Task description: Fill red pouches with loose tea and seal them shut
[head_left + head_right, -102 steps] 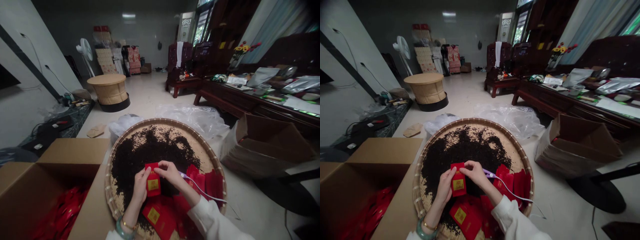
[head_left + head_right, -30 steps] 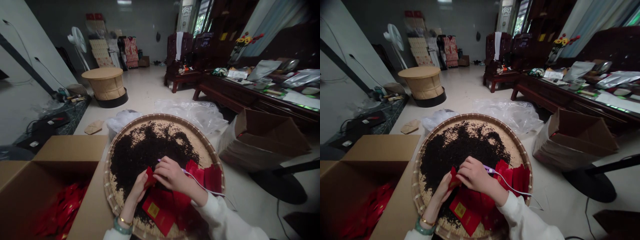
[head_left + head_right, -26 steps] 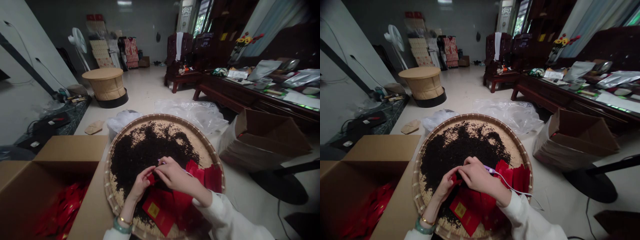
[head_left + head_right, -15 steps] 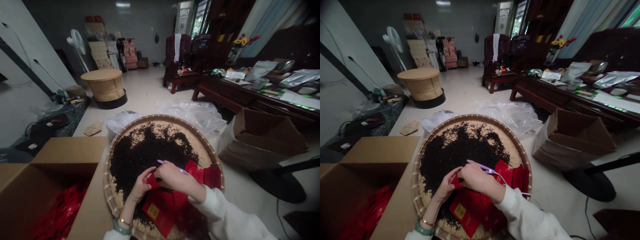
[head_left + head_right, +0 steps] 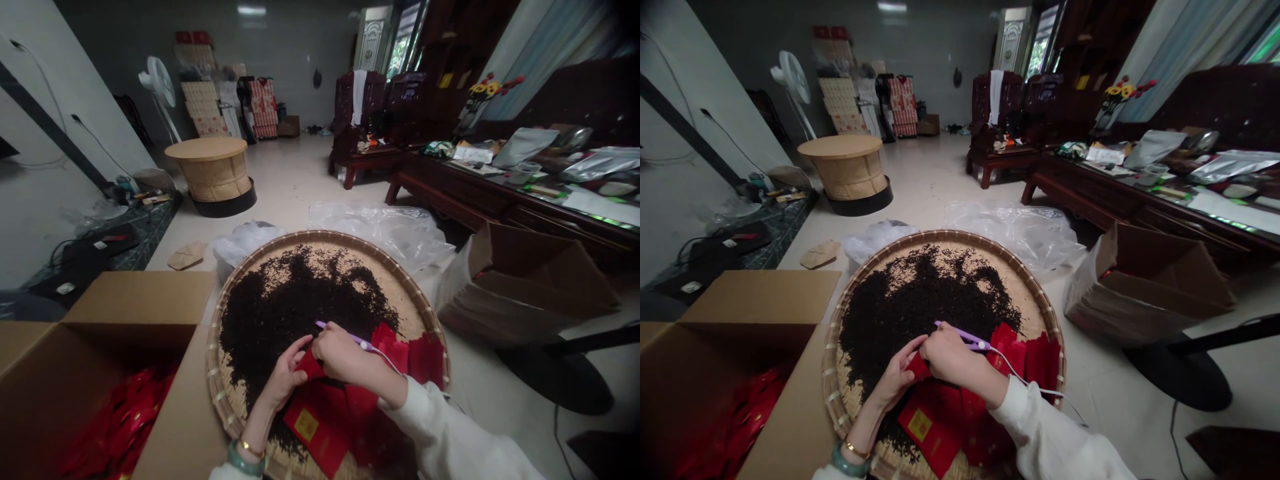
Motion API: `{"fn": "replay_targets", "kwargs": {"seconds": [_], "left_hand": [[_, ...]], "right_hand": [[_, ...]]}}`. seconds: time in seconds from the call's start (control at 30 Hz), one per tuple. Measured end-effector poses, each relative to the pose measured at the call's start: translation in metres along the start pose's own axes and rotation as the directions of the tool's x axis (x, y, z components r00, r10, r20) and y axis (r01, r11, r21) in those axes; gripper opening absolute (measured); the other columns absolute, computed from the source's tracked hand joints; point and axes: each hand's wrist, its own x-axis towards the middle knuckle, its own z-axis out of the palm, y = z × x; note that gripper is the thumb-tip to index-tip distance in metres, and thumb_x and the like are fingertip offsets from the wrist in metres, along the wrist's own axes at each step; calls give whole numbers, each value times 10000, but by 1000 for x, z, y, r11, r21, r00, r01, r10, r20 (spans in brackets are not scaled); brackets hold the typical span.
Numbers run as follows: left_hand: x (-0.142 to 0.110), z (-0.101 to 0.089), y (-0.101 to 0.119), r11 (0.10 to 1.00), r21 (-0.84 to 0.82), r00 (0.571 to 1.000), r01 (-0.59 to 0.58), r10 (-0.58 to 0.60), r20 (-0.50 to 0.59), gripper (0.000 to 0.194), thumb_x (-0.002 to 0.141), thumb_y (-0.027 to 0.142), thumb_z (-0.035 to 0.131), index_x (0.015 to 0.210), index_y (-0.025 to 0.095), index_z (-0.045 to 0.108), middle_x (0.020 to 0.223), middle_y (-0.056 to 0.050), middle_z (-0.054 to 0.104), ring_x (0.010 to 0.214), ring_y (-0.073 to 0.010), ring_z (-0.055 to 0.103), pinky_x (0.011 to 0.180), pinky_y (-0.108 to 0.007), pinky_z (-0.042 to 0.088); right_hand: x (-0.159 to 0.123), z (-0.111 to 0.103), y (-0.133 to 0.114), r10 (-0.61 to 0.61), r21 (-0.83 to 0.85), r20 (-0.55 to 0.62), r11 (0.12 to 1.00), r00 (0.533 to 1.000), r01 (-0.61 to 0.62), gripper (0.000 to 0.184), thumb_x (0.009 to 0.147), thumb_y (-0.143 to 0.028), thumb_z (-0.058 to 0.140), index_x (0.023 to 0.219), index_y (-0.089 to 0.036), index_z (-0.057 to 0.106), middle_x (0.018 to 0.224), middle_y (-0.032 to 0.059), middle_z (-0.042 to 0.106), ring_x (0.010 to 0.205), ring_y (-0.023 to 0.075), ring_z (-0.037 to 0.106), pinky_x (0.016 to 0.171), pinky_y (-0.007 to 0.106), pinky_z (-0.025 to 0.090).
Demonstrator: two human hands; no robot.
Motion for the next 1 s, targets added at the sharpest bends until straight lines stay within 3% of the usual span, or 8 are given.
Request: {"fn": "replay_targets", "kwargs": {"seconds": [0.17, 0.3, 0.43, 0.57, 0.67, 0.77, 0.87, 1.0], "left_hand": [[0, 2, 3, 1000, -10, 1000, 2, -2, 8, 902, 464, 399, 896, 1271, 198, 549, 981, -95, 699, 873, -235, 664, 804, -307, 488], [0, 4, 9, 998, -55, 1000, -2, 2, 2, 876, 465, 422, 891, 1249, 192, 573, 991, -94, 692, 755, -175, 653, 650, -224, 488], [-4, 3, 10, 994, -106, 999, -26, 30, 34, 858, 508, 481, 857, 1259, 184, 565, 1033, -111, 680, 767, -189, 650, 634, -243, 508], [-5, -9, 0, 984, -175, 997, -35, 47, 62, 800, 533, 525, 829, 1208, 169, 587, 920, -107, 707, 751, -217, 666, 667, -302, 527], [-4, -17, -10, 968, -252, 999, 3, 10, 49, 641, 591, 555, 784, 1069, 154, 643, 921, -121, 718, 832, -266, 682, 752, -387, 531], [-2, -13, -12, 949, -302, 994, 84, -57, 98, 616, 635, 620, 714, 999, 125, 665, 928, -143, 723, 914, -310, 676, 809, -446, 519], [-1, 3, -4, 954, -270, 989, 130, -103, 110, 661, 679, 686, 622, 971, 95, 674, 916, -163, 726, 908, -318, 683, 802, -444, 528], [-1, 27, 17, 995, -102, 996, 14, -23, -92, 560, 671, 575, 717, 990, 117, 672, 859, -123, 743, 783, -268, 708, 748, -385, 544]], "right_hand": [[-3, 0, 4, -33, 126, -102, 991, 994, 46, 98, 768, -163, 633, 698, -179, 699, 747, 56, 738, 748, 183, 649, 824, 327, 354], [-8, -13, 15, -25, 275, -261, 956, 965, 99, 44, 731, -168, 702, 728, -210, 716, 701, 4, 731, 707, 148, 637, 824, 311, 351], [-13, -34, 33, 75, 400, -479, 905, 875, 141, 56, 752, -172, 692, 754, -218, 723, 706, -12, 724, 707, 138, 636, 787, 290, 376], [-18, -43, 39, 229, 484, -603, 866, 764, 123, 124, 815, -210, 638, 912, -198, 714, 941, 58, 715, 862, 179, 642, 795, 295, 435], [-18, -36, 30, 175, 543, -556, 816, 813, 196, 258, 805, -314, 671, 1031, -191, 688, 1007, 82, 682, 900, 186, 632, 781, 282, 473], [-12, -20, 20, 179, 613, -446, 775, 877, 154, 438, 719, -361, 747, 1113, -188, 662, 926, 66, 692, 772, 174, 630, 697, 267, 488], [-1, -4, 19, 301, 750, -317, 660, 899, 44, 180, 738, -291, 712, 871, -170, 730, 771, 34, 706, 662, 149, 624, 615, 232, 468], [8, 9, 26, 343, 879, -166, 476, 925, -19, 127, 725, -257, 688, 678, -143, 714, 598, 8, 669, 531, 129, 595, 504, 207, 423]]}}
